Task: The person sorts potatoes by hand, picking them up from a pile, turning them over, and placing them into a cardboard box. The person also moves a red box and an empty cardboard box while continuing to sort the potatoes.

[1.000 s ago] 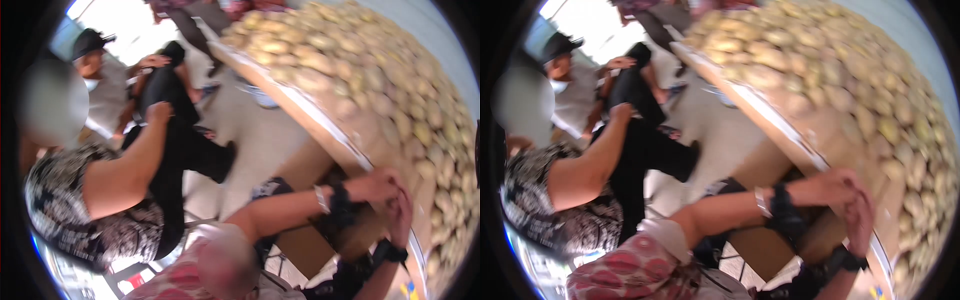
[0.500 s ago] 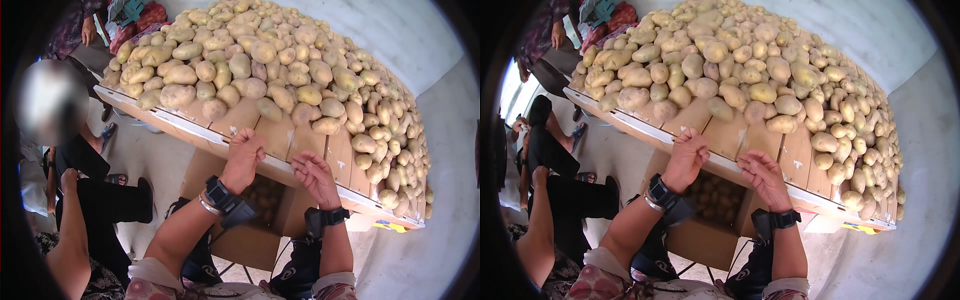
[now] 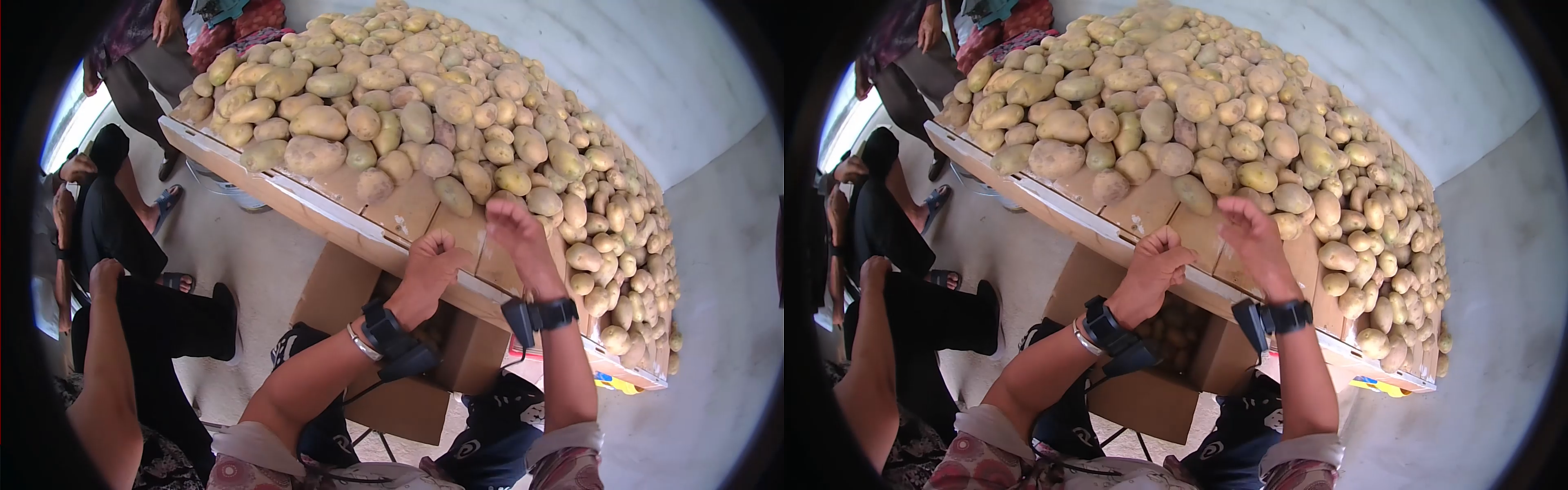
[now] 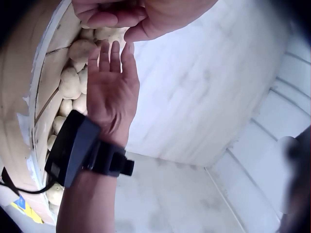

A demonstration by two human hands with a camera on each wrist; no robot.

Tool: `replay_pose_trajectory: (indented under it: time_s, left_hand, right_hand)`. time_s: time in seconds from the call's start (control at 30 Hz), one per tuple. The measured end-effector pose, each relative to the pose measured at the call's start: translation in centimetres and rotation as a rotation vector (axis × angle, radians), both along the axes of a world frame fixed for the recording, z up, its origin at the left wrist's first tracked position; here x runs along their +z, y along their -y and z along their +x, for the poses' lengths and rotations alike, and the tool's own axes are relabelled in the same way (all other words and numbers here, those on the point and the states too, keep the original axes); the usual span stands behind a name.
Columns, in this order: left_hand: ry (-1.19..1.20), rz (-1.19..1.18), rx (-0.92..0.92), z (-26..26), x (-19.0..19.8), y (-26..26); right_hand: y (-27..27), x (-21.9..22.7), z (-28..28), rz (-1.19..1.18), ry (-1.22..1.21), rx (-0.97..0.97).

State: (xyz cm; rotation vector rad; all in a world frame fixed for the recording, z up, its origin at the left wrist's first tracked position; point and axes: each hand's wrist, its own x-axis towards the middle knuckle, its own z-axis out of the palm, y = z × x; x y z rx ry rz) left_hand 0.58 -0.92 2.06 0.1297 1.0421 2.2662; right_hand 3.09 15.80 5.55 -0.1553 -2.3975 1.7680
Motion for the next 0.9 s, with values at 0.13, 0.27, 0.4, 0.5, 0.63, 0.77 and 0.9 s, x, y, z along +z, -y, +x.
replay_pose_trajectory:
  time_s: [0.13,0.27,0.4,0.5,0.63,0.77,0.9]
  left_hand:
    - [0.048,0.055,0.078,-0.4,0.0,0.8]
    - [0.002,0.057,0.117,-1.0,-0.4,1.9]
    - [-0.012,0.031,0.334,-2.1,0.1,3.2]
    - [-0.231,-0.013,0.589,-5.5,-1.7,4.2]
    - [-0.172,-0.150,0.604,-7.1,-0.1,5.8]
    - [-0.362,-0.342,0.489,-8.4,-0.9,6.1]
    - [-0.368,-0.416,0.348,-9.2,-2.1,5.8]
  right_hand:
    - [0.2,1.4,-5.5,0.258,0.178,-0.027]
    - [0.7,1.1,-10.1,0.571,0.021,0.087]
    - [1.0,0.3,-13.5,0.628,0.169,0.115]
    - [2.2,0.2,-14.7,0.663,0.264,-0.006]
    - [2.4,0.4,-13.7,0.609,0.241,-0.054]
    - [0.8,-0.1,-12.9,0.397,0.220,0.011]
    - [-2.7,-1.4,-9.9,0.037,0.271,-0.025]
